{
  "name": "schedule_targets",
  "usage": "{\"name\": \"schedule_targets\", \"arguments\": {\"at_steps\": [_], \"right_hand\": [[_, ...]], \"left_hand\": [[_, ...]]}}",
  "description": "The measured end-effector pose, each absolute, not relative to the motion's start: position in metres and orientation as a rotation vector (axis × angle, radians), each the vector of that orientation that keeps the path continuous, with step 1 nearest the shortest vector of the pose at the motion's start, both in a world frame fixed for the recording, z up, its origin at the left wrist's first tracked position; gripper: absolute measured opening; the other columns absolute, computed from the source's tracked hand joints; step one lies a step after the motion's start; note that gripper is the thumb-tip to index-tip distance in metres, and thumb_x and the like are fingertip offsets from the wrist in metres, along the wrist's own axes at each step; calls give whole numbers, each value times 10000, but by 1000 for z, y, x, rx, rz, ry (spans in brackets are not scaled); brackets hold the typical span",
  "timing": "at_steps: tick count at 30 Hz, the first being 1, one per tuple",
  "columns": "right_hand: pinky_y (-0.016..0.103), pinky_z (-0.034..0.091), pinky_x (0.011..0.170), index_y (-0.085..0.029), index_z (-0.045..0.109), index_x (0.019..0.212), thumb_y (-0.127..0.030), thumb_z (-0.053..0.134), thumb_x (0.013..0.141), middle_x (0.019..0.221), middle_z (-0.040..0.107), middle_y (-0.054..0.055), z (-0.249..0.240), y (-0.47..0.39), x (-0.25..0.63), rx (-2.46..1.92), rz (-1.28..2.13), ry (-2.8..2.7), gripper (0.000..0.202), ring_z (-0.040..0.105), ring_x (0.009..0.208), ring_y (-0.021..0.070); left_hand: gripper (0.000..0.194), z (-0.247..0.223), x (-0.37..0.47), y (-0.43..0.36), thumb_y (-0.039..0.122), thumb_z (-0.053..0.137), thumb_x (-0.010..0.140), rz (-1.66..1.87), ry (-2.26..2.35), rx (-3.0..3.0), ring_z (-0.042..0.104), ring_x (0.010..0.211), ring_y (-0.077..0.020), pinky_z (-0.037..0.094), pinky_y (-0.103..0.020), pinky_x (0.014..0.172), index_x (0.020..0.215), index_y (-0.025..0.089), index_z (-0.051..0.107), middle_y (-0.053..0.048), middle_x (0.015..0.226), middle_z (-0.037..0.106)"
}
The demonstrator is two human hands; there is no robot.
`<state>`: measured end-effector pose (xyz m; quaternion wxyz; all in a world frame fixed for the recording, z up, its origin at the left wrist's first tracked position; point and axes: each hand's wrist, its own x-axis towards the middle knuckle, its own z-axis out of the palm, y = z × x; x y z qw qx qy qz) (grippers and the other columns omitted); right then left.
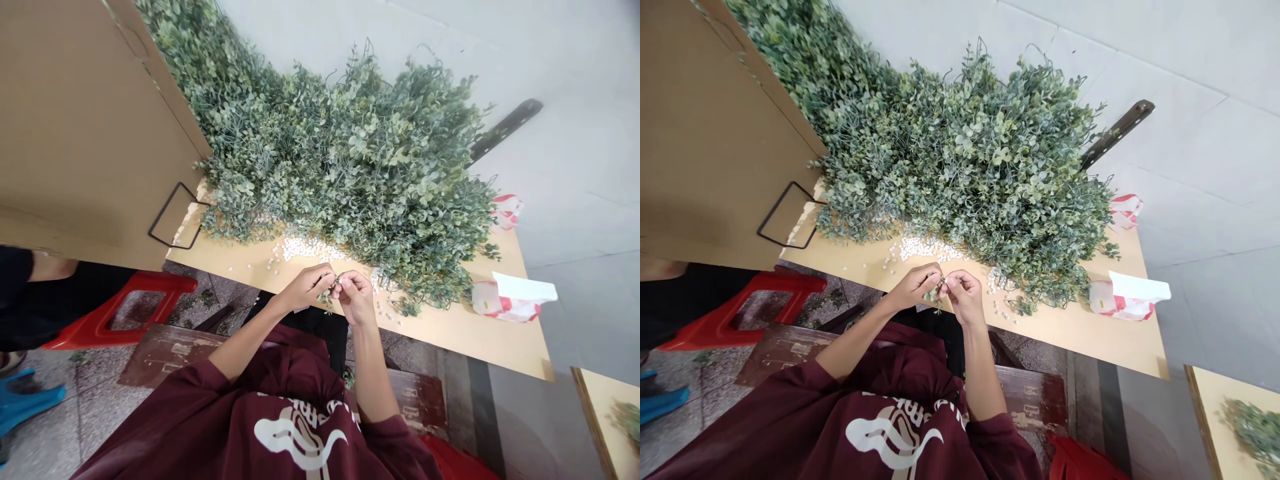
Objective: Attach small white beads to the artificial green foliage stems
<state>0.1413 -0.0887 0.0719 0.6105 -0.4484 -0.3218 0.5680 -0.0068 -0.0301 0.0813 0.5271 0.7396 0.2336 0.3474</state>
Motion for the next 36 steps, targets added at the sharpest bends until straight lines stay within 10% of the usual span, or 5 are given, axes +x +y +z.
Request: {"name": "schedule_targets", "arguments": {"at_steps": [36], "right_hand": [[203, 457, 510, -219, 571, 810, -403, 706, 783, 631, 557, -51, 71, -83, 131, -1119, 1188, -767, 230, 520, 522, 85]], "left_hand": [[325, 80, -2, -28, 331, 359, 989, 868, 646, 1863, 504, 695, -118, 387, -235, 684, 760, 157, 510, -13, 737, 539]]}}
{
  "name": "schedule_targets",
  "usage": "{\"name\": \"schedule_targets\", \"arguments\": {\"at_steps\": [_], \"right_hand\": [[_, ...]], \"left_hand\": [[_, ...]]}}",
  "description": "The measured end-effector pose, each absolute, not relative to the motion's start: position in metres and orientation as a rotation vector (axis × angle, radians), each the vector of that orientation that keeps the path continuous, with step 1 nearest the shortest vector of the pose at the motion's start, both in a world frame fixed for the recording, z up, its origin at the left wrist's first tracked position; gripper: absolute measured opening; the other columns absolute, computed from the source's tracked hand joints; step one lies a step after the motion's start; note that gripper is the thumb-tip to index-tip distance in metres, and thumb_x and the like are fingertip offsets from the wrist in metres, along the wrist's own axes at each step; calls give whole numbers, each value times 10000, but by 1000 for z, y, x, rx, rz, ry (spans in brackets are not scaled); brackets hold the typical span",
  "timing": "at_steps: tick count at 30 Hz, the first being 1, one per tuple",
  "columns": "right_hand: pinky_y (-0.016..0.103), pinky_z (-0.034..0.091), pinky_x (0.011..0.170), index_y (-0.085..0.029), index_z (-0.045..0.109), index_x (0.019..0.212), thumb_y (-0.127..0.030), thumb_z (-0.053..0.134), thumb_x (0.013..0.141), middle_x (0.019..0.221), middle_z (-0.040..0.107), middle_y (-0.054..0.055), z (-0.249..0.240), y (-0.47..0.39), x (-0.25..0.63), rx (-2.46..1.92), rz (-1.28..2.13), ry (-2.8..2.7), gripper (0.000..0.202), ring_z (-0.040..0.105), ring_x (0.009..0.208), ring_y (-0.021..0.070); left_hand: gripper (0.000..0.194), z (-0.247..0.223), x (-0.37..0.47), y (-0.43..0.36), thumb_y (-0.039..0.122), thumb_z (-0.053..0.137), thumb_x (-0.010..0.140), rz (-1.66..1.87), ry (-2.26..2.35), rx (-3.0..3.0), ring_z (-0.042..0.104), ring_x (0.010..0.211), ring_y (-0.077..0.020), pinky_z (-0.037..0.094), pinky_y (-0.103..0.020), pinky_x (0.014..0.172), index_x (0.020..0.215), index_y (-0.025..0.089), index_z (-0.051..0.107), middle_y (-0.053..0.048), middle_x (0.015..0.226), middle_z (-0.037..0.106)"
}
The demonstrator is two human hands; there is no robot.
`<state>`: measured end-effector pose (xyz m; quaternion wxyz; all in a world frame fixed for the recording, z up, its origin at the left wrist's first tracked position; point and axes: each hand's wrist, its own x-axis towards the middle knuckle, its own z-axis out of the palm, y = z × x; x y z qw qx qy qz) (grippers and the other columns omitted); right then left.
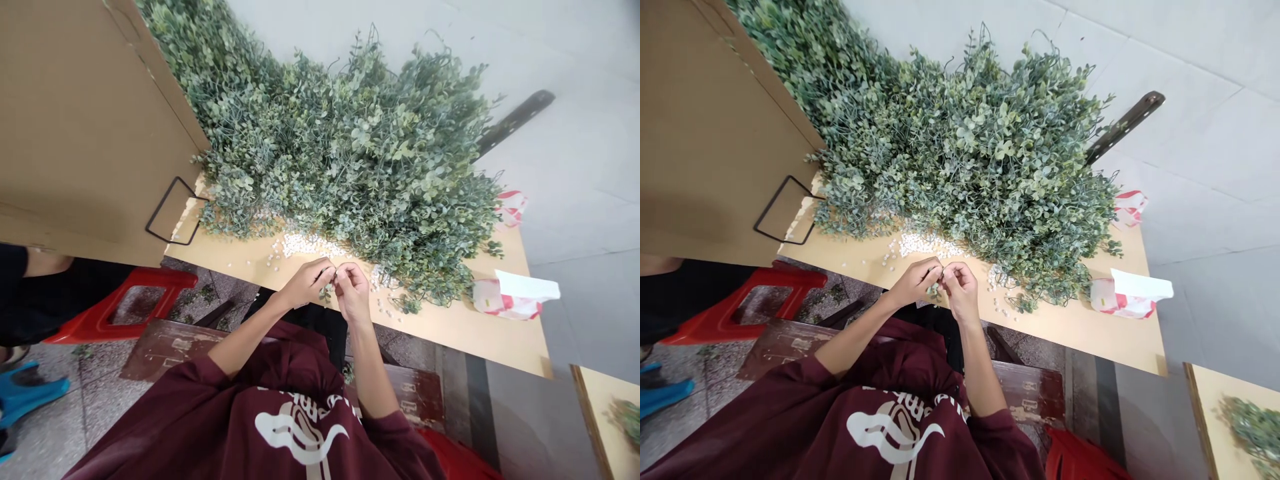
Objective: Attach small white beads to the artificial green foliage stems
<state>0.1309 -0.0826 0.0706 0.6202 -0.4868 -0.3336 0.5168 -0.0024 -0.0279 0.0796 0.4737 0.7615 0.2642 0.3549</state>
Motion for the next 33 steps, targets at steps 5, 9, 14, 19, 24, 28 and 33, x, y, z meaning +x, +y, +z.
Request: {"name": "schedule_targets", "arguments": {"at_steps": [5, 9, 14, 19, 24, 28, 33], "right_hand": [[243, 528, 602, -196, 604, 835, -363, 664, 827, 700, 616, -20, 78, -77, 131, -1268, 1037, -936, 178, 587, 612, 109], [259, 534, 585, -182, 619, 837, -380, 646, 836, 709, 621, -7, 83, -76, 124, -1320, 963, -954, 200, 585, 592, 114], [268, 521, 586, -183, 636, 906, -403, 604, 859, 684, 604, -8, 79, -75, 128, -1337, 1061, -1061, 227, 587, 583, 125], [266, 495, 592, -213, 595, 1146, -404, 515, 895, 807, 626, 12, 66, -69, 141, -1525, 1084, -1349, 325, 577, 589, 129], [281, 441, 687, -216, 596, 1142, -302, 523, 882, 846, 668, 34, 53, -60, 130, -1860, 829, -1794, 283, 612, 748, 185], [266, 388, 654, -243, 585, 1101, -310, 538, 888, 954, 688, 39, 49, -57, 118, -1992, 673, -1965, 229, 621, 792, 190], [268, 351, 627, -252, 578, 1036, -396, 503, 923, 893, 707, 41, 48, -62, 120, -2144, 561, -2044, 198, 643, 788, 219]], "left_hand": [[319, 73, -3, -18, 321, 356, 985, 839, 758, 1910, 506, 703, -127, 396, -245, 694, 759, 163, 516, -14, 736, 541], [325, 69, -5, -14, 312, 350, 987, 858, 777, 1943, 501, 696, -125, 391, -246, 688, 746, 164, 510, -11, 730, 535], [322, 62, -15, -13, 342, 359, 988, 850, 789, 1969, 509, 694, -126, 392, -246, 680, 779, 166, 529, -10, 734, 539], [332, 52, -24, -13, 398, 309, 1002, 1039, 1111, 1811, 532, 715, -139, 417, -258, 705, 899, 177, 534, -23, 789, 567], [292, 38, -27, -14, 380, 281, 1004, 1105, 1189, 1777, 549, 953, -185, 431, -313, 873, 1073, 180, 482, -76, 995, 563], [293, 28, -30, -15, 323, 295, 979, 1066, 1135, 1829, 487, 1076, -217, 399, -374, 971, 1207, 180, 412, -104, 1105, 480], [408, 16, -33, -14, 158, 347, 873, 1047, 1093, 1842, 435, 1128, -237, 377, -414, 1004, 1281, 172, 343, -119, 1168, 412]]}}
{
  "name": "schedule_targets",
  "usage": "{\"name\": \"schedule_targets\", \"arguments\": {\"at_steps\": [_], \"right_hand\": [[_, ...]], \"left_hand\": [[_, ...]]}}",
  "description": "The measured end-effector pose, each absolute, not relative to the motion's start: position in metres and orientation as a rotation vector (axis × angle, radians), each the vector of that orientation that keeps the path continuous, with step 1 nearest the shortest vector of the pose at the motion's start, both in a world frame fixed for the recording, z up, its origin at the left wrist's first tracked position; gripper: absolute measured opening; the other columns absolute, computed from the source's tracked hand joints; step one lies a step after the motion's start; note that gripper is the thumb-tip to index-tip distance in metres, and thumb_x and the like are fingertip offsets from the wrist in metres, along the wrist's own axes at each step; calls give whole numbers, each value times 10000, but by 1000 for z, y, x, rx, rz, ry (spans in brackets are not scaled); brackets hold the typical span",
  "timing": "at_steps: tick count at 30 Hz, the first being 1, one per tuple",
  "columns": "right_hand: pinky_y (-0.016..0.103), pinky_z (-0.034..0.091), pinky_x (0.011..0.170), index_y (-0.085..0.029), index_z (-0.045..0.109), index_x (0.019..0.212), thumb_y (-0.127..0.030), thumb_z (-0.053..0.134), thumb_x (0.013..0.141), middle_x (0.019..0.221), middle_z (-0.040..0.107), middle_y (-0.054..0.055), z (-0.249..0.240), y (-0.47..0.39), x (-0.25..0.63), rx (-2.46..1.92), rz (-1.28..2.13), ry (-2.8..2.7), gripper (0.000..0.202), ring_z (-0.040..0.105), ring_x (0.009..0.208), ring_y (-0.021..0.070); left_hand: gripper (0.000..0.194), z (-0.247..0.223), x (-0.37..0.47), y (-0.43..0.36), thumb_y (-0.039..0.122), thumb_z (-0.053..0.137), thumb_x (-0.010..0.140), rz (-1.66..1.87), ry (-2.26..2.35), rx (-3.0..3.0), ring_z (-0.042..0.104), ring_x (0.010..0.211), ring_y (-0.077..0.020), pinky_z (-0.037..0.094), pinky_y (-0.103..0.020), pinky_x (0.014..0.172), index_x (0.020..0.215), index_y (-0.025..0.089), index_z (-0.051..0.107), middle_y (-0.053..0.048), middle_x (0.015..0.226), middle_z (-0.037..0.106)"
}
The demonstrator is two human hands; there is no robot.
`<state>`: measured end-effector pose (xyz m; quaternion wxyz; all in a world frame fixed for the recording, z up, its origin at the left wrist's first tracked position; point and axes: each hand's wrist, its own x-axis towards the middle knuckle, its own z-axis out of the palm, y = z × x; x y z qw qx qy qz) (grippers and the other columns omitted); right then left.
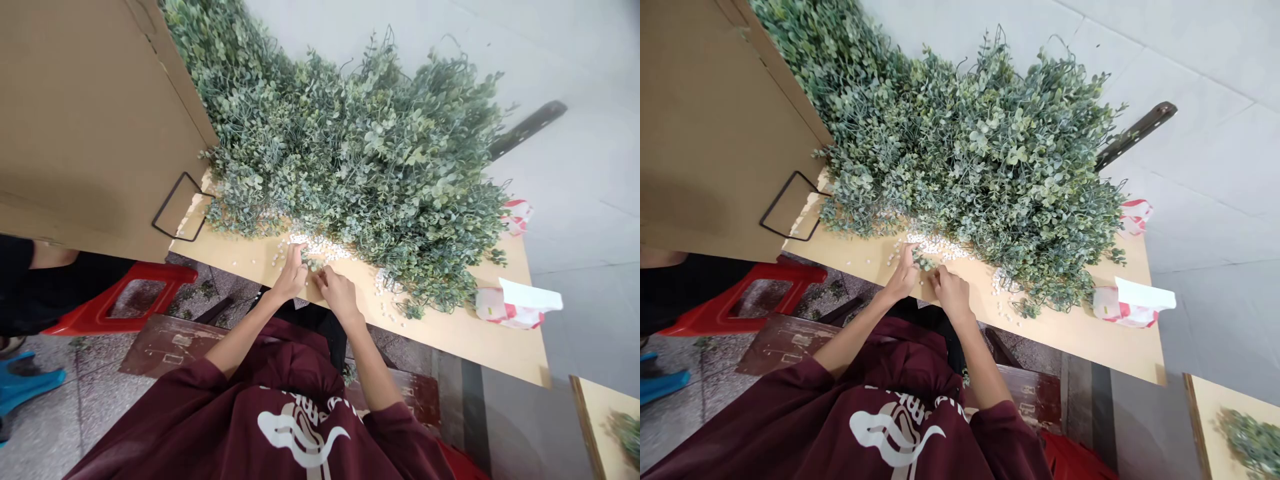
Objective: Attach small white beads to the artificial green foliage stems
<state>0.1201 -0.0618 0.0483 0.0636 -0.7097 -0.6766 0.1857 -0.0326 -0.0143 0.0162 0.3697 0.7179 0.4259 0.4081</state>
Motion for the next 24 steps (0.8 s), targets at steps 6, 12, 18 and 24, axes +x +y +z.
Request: {"name": "schedule_targets", "arguments": {"at_steps": [6, 12, 18, 24], "right_hand": [[260, 384, 623, -233, 593, 968, -304, 493, 919, 789, 693, 31, 46, -72, 135, -2052, 674, -1907, 132, 645, 723, 194], [276, 501, 612, -219, 600, 914, -409, 561, 877, 775, 682, 15, 41, -74, 159, -1640, 1103, -1347, 198, 640, 628, 154], [322, 549, 757, -181, 654, 950, -412, 694, 785, 836, 714, 50, 33, -68, 166, -1372, 1285, -1044, 286, 689, 749, 168], [320, 565, 723, -185, 658, 935, -421, 714, 764, 833, 727, 44, 29, -66, 161, -1273, 1364, -875, 296, 698, 686, 153]], "left_hand": [[386, 16, -28, -15, 208, 473, 888, 949, 1108, 1914, 442, 1118, -227, 378, -386, 1001, 1259, 189, 370, -107, 1150, 430], [231, 18, -25, -11, 277, 575, 881, 822, 1044, 2102, 449, 1038, -231, 409, -377, 947, 1095, 193, 550, -76, 1026, 497], [202, 13, -23, -9, 268, 598, 876, 790, 1026, 2209, 459, 1062, -241, 426, -382, 943, 1065, 197, 602, -85, 1063, 520], [230, 13, -22, -11, 130, 543, 872, 856, 985, 2215, 532, 1066, -223, 449, -377, 935, 1082, 200, 605, -83, 1092, 612]]}}
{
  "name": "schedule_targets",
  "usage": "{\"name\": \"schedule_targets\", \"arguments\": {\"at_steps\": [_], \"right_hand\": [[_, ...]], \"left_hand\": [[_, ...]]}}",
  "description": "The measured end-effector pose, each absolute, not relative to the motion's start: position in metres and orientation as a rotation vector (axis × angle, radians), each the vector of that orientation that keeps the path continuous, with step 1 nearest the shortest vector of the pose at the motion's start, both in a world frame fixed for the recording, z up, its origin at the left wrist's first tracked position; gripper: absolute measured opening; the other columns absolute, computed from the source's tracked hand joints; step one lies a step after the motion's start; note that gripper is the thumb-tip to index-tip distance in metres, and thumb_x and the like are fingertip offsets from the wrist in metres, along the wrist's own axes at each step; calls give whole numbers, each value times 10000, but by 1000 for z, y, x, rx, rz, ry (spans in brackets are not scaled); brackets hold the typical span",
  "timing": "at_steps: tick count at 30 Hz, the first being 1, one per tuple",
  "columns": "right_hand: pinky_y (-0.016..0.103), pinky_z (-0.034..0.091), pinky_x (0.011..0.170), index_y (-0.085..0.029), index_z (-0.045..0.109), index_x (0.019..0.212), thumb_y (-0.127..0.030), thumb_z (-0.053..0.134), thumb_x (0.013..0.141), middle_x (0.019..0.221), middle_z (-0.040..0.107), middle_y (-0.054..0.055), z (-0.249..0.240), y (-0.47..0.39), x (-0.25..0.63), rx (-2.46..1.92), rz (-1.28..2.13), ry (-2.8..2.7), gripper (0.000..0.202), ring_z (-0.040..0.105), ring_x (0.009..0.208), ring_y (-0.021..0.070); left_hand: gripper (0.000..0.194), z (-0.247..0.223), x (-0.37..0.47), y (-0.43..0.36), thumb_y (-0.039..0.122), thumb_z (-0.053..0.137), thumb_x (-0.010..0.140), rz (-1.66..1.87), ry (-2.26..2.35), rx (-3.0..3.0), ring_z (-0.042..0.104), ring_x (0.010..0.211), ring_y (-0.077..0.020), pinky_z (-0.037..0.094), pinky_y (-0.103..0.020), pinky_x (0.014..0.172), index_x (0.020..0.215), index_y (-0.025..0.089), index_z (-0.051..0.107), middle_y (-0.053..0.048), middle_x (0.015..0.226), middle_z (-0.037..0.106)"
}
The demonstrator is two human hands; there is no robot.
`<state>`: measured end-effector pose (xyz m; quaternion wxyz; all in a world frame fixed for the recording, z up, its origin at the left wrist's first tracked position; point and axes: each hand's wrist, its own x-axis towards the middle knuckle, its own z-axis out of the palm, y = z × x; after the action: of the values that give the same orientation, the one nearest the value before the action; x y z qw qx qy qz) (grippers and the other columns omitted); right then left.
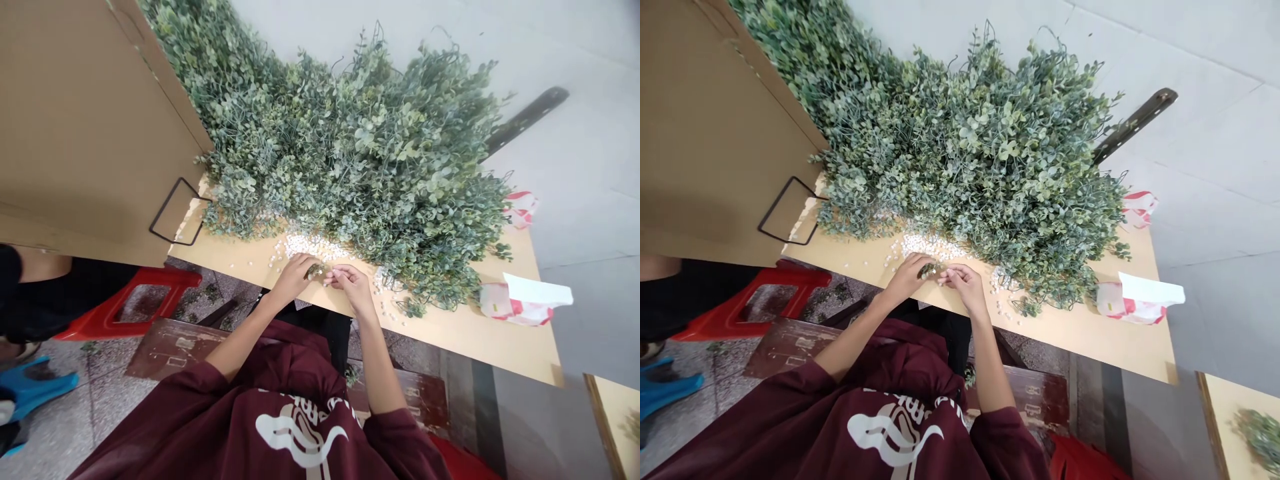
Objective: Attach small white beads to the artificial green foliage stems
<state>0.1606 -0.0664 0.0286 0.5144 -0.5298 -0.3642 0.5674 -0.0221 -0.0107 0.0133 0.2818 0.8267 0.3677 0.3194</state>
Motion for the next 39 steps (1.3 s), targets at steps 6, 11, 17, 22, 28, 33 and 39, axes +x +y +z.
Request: {"name": "schedule_targets", "arguments": {"at_steps": [6, 11, 17, 22, 28, 33, 39], "right_hand": [[319, 574, 715, -199, 635, 940, -416, 718, 768, 822, 721, 35, 33, -67, 159, -1164, 1426, -789, 289, 695, 687, 153], [299, 558, 651, -210, 639, 871, -405, 721, 768, 736, 675, 1, 35, -68, 160, -1096, 1425, -785, 235, 638, 597, 128], [270, 520, 586, -211, 652, 846, -404, 727, 745, 673, 592, -27, 30, -63, 161, -1118, 1453, -746, 230, 553, 541, 107], [254, 500, 562, -194, 665, 835, -405, 737, 737, 649, 574, -25, 26, -59, 161, -1098, 1501, -694, 243, 524, 518, 97], [262, 487, 564, -194, 665, 809, -441, 736, 727, 627, 575, -24, 25, -58, 160, -1152, 1506, -711, 270, 511, 514, 101], [267, 481, 573, -189, 666, 783, -459, 746, 710, 599, 570, -25, 26, -58, 157, -1165, 1520, -733, 290, 514, 524, 106], [264, 488, 602, -197, 670, 790, -423, 745, 724, 602, 575, -34, 27, -58, 157, -1144, 1547, -717, 248, 513, 519, 95]], "left_hand": [[248, 17, -24, -18, 79, 459, 878, 991, 912, 2099, 605, 1009, -189, 490, -335, 887, 1033, 179, 625, -94, 1056, 644], [193, 27, -23, -20, 234, 441, 953, 886, 807, 2078, 611, 979, -178, 480, -295, 864, 1053, 171, 594, -98, 1057, 637], [266, 33, -14, -15, 339, 324, 987, 715, 834, 2144, 562, 826, -165, 455, -288, 777, 973, 176, 534, -55, 913, 572], [290, 33, -10, -12, 358, 285, 993, 695, 846, 2113, 535, 735, -157, 431, -280, 710, 892, 179, 489, -34, 829, 535], [392, 31, -11, -9, 427, 297, 991, 627, 766, 2093, 552, 692, -139, 424, -253, 688, 820, 173, 543, -22, 769, 581], [414, 33, -13, -6, 431, 339, 979, 614, 693, 1976, 584, 746, -140, 443, -237, 713, 843, 155, 616, -33, 800, 627], [408, 31, -14, -3, 408, 354, 978, 601, 664, 1884, 579, 724, -133, 451, -239, 712, 870, 141, 643, -30, 794, 638]]}}
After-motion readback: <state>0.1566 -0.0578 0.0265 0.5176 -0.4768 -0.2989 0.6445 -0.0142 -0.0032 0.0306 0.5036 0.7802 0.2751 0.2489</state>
